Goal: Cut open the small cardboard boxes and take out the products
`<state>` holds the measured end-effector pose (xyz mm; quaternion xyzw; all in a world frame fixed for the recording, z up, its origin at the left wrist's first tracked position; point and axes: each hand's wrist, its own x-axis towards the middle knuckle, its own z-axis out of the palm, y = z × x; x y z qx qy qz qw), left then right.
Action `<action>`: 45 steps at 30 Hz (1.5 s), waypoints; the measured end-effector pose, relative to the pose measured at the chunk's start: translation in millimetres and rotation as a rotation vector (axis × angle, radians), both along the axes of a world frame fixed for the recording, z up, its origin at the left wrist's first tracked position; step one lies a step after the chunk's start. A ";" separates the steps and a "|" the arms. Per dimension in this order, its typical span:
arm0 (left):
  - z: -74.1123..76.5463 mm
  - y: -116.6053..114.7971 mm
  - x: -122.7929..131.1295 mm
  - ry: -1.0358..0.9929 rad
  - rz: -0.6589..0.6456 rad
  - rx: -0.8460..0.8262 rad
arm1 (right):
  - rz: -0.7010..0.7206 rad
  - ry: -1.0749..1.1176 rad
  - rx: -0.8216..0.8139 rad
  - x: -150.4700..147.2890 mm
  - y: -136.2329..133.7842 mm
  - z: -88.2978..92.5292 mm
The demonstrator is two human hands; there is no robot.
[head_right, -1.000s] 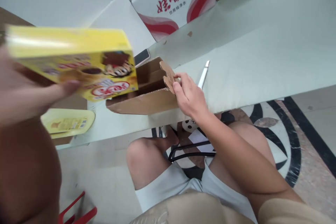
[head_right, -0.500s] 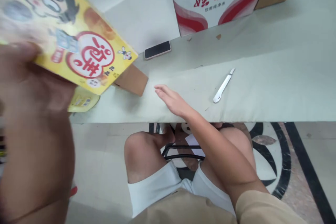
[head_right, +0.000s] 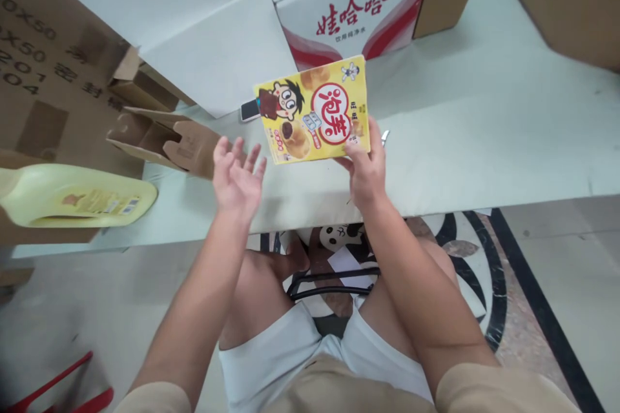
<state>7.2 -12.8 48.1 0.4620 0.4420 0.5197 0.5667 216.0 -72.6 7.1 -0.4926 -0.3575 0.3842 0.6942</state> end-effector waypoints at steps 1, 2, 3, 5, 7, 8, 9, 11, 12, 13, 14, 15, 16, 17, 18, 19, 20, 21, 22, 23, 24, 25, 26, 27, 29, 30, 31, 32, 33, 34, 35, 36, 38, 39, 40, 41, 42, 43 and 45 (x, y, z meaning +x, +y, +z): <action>1.1 9.9 -5.6 0.038 -0.012 0.034 | -0.030 -0.094 0.032 7.9 0.2 -2.1; 2.4 19.7 -9.7 0.087 -0.050 0.061 | -0.048 -0.173 0.059 14.1 0.7 -4.4; 3.6 28.7 -11.9 0.137 -0.109 0.080 | -0.058 -0.226 0.079 18.5 1.4 -6.9; 4.6 43.1 -10.9 0.214 -0.261 0.077 | -0.051 -0.261 0.093 22.4 3.5 -11.4; 3.2 52.0 -5.4 0.245 -0.432 0.003 | -0.039 -0.258 0.088 22.0 6.4 -13.8; 1.4 54.6 -2.1 0.252 -0.519 -0.050 | -0.040 -0.250 0.080 20.9 8.0 -14.0; -1.1 56.2 1.0 0.256 -0.599 -0.104 | -0.047 -0.232 0.069 19.6 9.8 -13.7; -8.4 56.9 6.4 0.245 -0.681 -0.175 | -0.082 -0.162 0.035 16.0 13.7 -12.5; -13.0 56.5 8.5 0.224 -0.678 -0.187 | -0.096 -0.125 0.009 13.5 15.8 -12.3; -18.1 55.9 10.4 0.190 -0.649 -0.191 | -0.096 -0.103 -0.021 10.3 17.9 -12.8; -23.5 55.2 11.9 0.142 -0.604 -0.192 | -0.079 -0.101 -0.054 6.3 20.0 -14.3; -28.9 54.8 13.3 0.091 -0.552 -0.192 | -0.053 -0.120 -0.086 1.8 22.1 -16.9; -34.1 54.9 14.6 0.045 -0.505 -0.192 | -0.020 -0.150 -0.113 -3.1 24.4 -20.3; -38.7 55.8 15.7 0.009 -0.463 -0.191 | 0.012 -0.179 -0.134 -7.9 27.3 -24.3; -42.1 57.9 17.0 -0.013 -0.425 -0.189 | 0.039 -0.202 -0.146 -12.1 31.1 -28.4; -43.9 61.5 18.4 -0.021 -0.395 -0.183 | 0.058 -0.217 -0.151 -15.0 36.5 -31.8; -43.5 66.9 20.0 -0.020 -0.367 -0.167 | 0.069 -0.230 -0.149 -16.2 43.9 -33.7; -40.2 74.3 21.8 -0.014 -0.343 -0.138 | 0.078 -0.242 -0.142 -15.6 53.7 -33.4; -33.8 83.5 23.8 -0.005 -0.321 -0.095 | 0.086 -0.256 -0.128 -13.3 66.2 -30.2; -23.9 94.5 25.9 0.012 -0.299 -0.047 | 0.095 -0.273 -0.104 -9.5 81.3 -23.8; -10.6 106.7 27.9 0.037 -0.279 0.006 | 0.107 -0.294 -0.069 -4.9 98.7 -14.1; 5.4 119.5 29.5 0.084 -0.260 0.040 | 0.127 -0.316 -0.031 0.2 117.8 -1.5; 23.6 132.3 30.9 0.156 -0.237 0.037 | 0.153 -0.342 0.007 5.0 137.7 13.4; 42.8 144.3 31.7 0.230 -0.208 0.005 | 0.179 -0.378 0.031 9.2 157.6 29.7; 80.3 163.7 32.1 0.249 -0.196 -0.005 | 0.231 -0.449 -0.015 15.2 193.7 62.7; 96.7 170.3 31.7 0.250 -0.184 0.002 | 0.234 -0.472 -0.030 16.9 208.5 77.4; 110.7 174.9 31.1 0.246 -0.176 0.010 | 0.229 -0.486 -0.033 17.8 220.5 90.1; 121.7 177.7 30.2 0.240 -0.165 0.028 | 0.214 -0.491 -0.019 18.0 229.6 100.1; 129.6 179.1 29.3 0.238 -0.154 0.048 | 0.196 -0.488 0.007 17.7 236.0 107.1; 134.3 179.3 28.5 0.242 -0.147 0.069 | 0.184 -0.483 0.031 17.0 239.6 111.0; 135.6 178.6 27.7 0.252 -0.144 0.091 | 0.179 -0.475 0.047 16.0 240.4 111.9; 133.7 177.3 27.1 0.268 -0.146 0.108 | 0.183 -0.469 0.055 15.0 238.5 110.0; 120.7 172.6 26.3 0.321 -0.157 0.107 | 0.212 -0.468 0.059 14.2 225.7 98.8; 110.3 169.2 25.9 0.355 -0.162 0.093 | 0.227 -0.468 0.057 15.4 215.0 90.3; 98.0 165.3 25.3 0.391 -0.164 0.073 | 0.236 -0.465 0.042 18.4 201.9 80.4; 84.7 161.2 24.3 0.434 -0.157 0.050 | 0.235 -0.460 0.014 23.9 186.9 69.6; 71.4 157.5 22.8 0.481 -0.146 0.023 | 0.221 -0.452 -0.036 32.3 171.0 58.3; 59.4 154.8 20.5 0.524 -0.123 0.006 | 0.186 -0.448 -0.114 43.8 154.8 47.2; 43.0 155.8 13.2 0.611 -0.039 -0.030 | 0.057 -0.515 -0.327 75.1 124.6 27.0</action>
